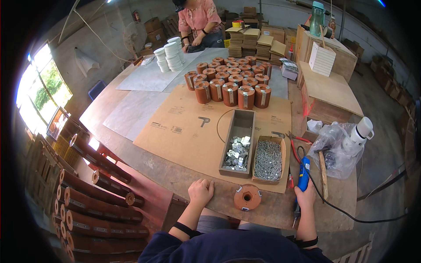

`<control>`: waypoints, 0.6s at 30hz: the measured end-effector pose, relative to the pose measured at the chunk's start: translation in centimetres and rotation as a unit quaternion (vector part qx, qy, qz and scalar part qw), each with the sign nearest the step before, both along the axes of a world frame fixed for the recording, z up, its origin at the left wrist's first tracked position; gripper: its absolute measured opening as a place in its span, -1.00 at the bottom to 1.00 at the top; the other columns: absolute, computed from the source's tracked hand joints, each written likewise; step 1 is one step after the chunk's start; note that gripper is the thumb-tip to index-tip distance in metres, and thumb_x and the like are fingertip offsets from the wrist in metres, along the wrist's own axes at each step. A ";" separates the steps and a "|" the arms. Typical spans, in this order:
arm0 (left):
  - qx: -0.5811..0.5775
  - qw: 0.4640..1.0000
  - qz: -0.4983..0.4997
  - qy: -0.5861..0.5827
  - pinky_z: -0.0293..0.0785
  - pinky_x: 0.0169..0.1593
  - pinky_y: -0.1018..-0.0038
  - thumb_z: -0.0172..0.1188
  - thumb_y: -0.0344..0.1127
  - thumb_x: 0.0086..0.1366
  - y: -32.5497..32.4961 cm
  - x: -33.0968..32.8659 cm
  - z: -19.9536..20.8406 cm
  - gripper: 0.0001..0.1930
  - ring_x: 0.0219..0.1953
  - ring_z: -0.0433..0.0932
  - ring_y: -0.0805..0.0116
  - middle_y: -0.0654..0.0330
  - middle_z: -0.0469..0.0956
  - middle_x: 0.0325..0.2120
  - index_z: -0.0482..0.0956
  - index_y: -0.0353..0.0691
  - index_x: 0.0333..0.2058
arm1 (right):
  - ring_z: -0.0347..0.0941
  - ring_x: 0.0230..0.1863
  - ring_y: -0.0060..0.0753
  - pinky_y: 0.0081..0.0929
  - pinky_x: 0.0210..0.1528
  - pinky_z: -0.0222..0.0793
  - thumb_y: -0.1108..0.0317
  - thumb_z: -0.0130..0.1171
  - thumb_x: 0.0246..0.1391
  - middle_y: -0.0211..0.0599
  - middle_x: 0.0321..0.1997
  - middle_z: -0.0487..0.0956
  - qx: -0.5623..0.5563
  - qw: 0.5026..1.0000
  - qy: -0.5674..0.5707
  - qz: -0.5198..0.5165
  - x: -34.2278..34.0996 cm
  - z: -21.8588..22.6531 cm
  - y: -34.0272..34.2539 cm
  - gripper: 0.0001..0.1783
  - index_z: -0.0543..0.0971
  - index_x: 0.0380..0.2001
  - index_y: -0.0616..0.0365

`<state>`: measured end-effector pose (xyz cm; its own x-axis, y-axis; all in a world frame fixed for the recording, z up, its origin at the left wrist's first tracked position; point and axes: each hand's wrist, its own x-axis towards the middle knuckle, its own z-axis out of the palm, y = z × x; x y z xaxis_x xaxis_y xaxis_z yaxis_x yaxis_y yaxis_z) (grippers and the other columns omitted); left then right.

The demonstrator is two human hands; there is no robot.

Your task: Assembling small metal plates onto cylindrical wood components using an electric screwdriver and hammer.

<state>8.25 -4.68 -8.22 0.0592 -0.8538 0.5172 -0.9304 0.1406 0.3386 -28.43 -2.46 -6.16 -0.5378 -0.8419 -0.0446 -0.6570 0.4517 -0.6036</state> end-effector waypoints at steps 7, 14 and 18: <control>-0.001 1.000 -0.001 -0.001 0.35 -0.52 0.33 0.20 -0.23 -0.04 0.0 0.0 0.0 -0.75 -0.61 0.44 0.16 0.19 0.41 -0.71 0.38 -0.14 -0.76 | 0.27 0.05 0.05 -0.18 0.07 0.18 0.15 0.23 -0.30 0.05 0.05 0.34 -0.004 1.000 0.005 0.006 -0.2 -0.4 0.0 -0.14 0.16 0.13 0.17; 0.004 1.000 0.000 0.001 0.35 -0.51 0.32 0.20 -0.23 -0.04 0.0 0.0 0.0 -0.75 -0.61 0.44 0.16 0.19 0.41 -0.72 0.38 -0.14 -0.76 | 0.25 0.07 0.05 -0.18 0.08 0.17 0.16 0.22 -0.30 0.04 0.06 0.33 -0.006 1.000 0.000 0.006 -0.2 -0.4 0.0 -0.14 0.16 0.14 0.16; 0.001 1.000 -0.001 -0.001 0.35 -0.51 0.33 0.20 -0.23 -0.04 0.0 -0.1 0.2 -0.75 -0.61 0.44 0.16 0.19 0.41 -0.72 0.38 -0.14 -0.75 | 0.25 0.07 0.05 -0.18 0.09 0.16 0.15 0.22 -0.30 0.04 0.06 0.33 -0.002 1.000 -0.001 0.007 -0.2 -0.4 0.0 -0.13 0.16 0.14 0.16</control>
